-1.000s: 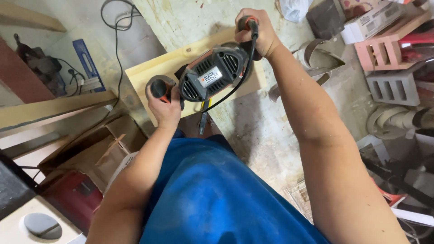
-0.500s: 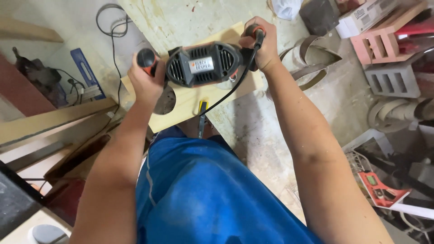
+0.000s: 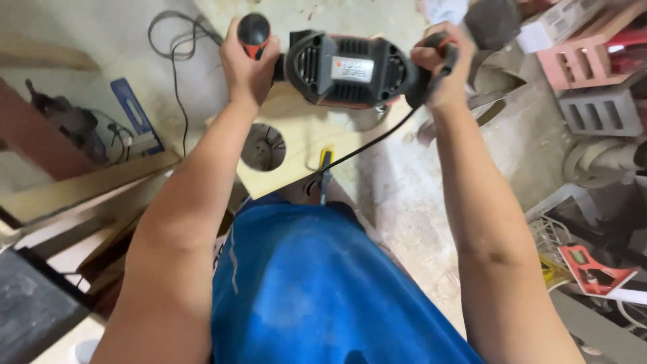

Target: Using a plunge router to cut circular holes in a wooden board and then sanding the edges manually.

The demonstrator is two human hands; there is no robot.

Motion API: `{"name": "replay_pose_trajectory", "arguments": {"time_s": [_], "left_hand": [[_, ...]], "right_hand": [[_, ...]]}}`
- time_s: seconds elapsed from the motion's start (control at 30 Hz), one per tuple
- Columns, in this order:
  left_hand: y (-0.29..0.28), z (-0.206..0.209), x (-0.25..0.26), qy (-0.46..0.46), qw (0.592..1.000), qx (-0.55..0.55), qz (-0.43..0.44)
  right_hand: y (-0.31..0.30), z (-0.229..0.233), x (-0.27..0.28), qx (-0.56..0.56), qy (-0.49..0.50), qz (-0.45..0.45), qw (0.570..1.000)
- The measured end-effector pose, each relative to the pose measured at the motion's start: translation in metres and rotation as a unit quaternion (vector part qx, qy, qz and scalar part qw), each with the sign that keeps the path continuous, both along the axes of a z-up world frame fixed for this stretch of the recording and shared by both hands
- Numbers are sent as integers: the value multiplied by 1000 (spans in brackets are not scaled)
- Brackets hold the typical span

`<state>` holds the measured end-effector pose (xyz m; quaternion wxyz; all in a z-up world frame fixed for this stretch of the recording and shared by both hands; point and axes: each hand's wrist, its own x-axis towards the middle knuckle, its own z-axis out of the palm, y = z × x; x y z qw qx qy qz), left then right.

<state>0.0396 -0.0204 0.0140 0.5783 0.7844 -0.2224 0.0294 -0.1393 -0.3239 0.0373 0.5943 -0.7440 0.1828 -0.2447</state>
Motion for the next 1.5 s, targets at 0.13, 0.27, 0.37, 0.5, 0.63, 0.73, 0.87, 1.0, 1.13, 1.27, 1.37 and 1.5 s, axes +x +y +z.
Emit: {"name": "replay_pose_trajectory", "arguments": {"time_s": [0.13, 0.27, 0.37, 0.5, 0.63, 0.73, 0.87, 1.0, 1.13, 1.27, 1.37, 1.5], "left_hand": [[42, 50, 1, 40, 999, -26, 16], [119, 63, -8, 117, 993, 8, -6], [173, 31, -13, 113, 993, 32, 29], [221, -9, -28, 174, 979, 50, 92], [230, -16, -45, 188, 975, 72, 98], [235, -22, -59, 203, 969, 88, 109], [236, -40, -65, 192, 969, 106, 115], [232, -58, -68, 128, 986, 30, 101], [213, -53, -76, 124, 985, 26, 113], [201, -65, -89, 136, 981, 37, 130], [191, -68, -90, 129, 982, 40, 132], [183, -72, -92, 116, 983, 43, 132]], "right_hand": [[59, 44, 0, -35, -1, -8, 999], [136, 42, -5, 69, 54, -19, 996], [170, 1, -13, 97, 40, -7, 994], [214, -2, -18, 78, 65, 8, 995], [231, -13, -23, 83, 75, 9, 994], [237, -26, -33, 76, 90, 7, 993], [235, -39, -38, 65, 81, 9, 995], [227, -40, -38, 61, 78, 25, 995], [210, -43, -39, 55, 81, 38, 994], [197, -42, -47, 69, 88, 40, 993], [184, -44, -48, 64, 87, 38, 993], [171, -51, -51, 52, 91, 35, 994]]}}
